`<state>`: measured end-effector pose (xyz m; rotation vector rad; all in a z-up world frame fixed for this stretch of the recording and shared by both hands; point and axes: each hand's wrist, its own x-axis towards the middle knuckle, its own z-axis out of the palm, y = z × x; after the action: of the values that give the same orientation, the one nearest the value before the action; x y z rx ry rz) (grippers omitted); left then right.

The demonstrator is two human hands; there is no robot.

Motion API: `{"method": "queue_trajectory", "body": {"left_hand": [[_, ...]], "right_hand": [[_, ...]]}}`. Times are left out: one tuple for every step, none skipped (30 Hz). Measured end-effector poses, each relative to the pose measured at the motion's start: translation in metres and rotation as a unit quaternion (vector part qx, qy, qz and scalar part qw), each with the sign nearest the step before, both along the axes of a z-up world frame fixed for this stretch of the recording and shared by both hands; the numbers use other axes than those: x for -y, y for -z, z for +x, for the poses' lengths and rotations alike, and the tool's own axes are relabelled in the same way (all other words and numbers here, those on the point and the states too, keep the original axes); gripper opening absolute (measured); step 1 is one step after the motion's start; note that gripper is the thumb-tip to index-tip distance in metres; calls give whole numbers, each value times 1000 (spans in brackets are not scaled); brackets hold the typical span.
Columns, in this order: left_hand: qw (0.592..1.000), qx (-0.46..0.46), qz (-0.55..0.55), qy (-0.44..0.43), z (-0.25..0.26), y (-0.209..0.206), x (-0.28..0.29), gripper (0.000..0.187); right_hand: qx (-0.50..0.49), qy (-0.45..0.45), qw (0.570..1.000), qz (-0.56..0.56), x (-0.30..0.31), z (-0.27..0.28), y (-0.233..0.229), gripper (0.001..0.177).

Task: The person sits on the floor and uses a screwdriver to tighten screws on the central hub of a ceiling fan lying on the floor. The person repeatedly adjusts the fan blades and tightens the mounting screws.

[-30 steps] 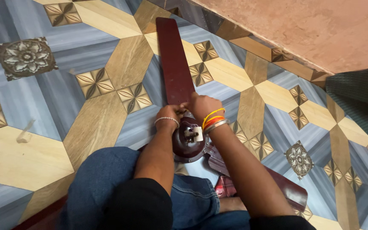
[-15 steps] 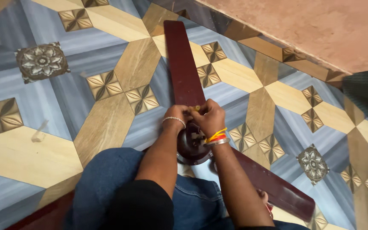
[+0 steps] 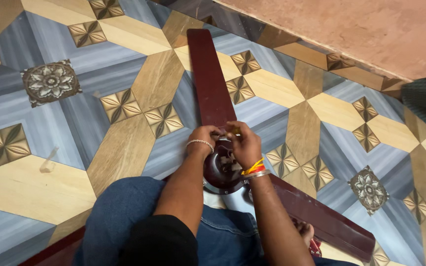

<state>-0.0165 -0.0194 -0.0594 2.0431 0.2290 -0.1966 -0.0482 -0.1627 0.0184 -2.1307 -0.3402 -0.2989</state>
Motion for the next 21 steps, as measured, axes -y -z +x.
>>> {"method": "queue_trajectory", "body": {"left_hand": [[1000, -11, 1, -3, 0, -1, -1, 20], [1000, -21, 2, -5, -1, -2, -1, 23], [999, -32, 3, -7, -2, -4, -2, 25], [999, -32, 9, -5, -3, -5, -2, 25], [999, -32, 14, -4, -3, -6, -2, 25], [999, -32, 19, -2, -3, -7, -3, 24], [999, -25, 22, 2, -4, -8, -3, 27], [1000, -18, 25, 6, -3, -8, -4, 29], [1000, -11, 27, 10, -3, -8, -4, 32], [1000, -11, 21, 12, -3, -8, -5, 31], [1000, -11, 14, 15, -2, -8, -5, 31], [1000, -11, 8, 17, -1, -7, -4, 31], [1000, -14, 14, 17, 0, -7, -4, 28], [1000, -17, 20, 17, -1, -7, -3, 25], [999, -20, 26, 17, -1, -7, -3, 22], [999, -21, 23, 8, -2, -7, -1, 23], [1000, -21, 21, -3, -2, -8, 0, 25], [1000, -21, 19, -13, -2, -9, 1, 29], [999, -19, 25, -15, -3, -10, 1, 26], [999, -17, 31, -16, -4, -10, 1, 24], [999, -14, 37, -16, -4, -11, 1, 22]], "right_hand": [[-9, 21, 999, 27, -2, 1, 1, 28], [-17, 41, 998, 54, -5, 2, 2, 28], [-27, 62, 994, 81, -6, 2, 3, 29], [-14, 81, 995, 56, -7, 2, 3, 31], [-2, 100, 994, 31, -8, 2, 3, 33], [10, 120, 993, 5, -9, 2, 2, 36], [10, 128, 992, -7, -10, 2, 2, 39], [10, 136, 990, -20, -11, 3, 1, 42], [10, 144, 989, -33, -11, 3, 0, 45], [4, 138, 990, -31, -12, 5, -1, 45], [-3, 133, 991, -29, -12, 7, -3, 45], [-9, 128, 991, -28, -12, 9, -4, 45], [-6, 116, 993, -32, -13, 11, -6, 45], [-3, 103, 994, -37, -14, 13, -8, 44], [0, 91, 995, -42, -14, 14, -9, 43], [2, 68, 998, -17, -12, 12, -10, 40], [5, 42, 999, 8, -12, 12, -12, 38], [8, 17, 999, 33, -12, 12, -13, 37], [-4, 19, 999, 28, -12, 11, -14, 36], [-15, 21, 999, 22, -12, 10, -14, 35], [-27, 24, 999, 17, -12, 9, -14, 35]]}}
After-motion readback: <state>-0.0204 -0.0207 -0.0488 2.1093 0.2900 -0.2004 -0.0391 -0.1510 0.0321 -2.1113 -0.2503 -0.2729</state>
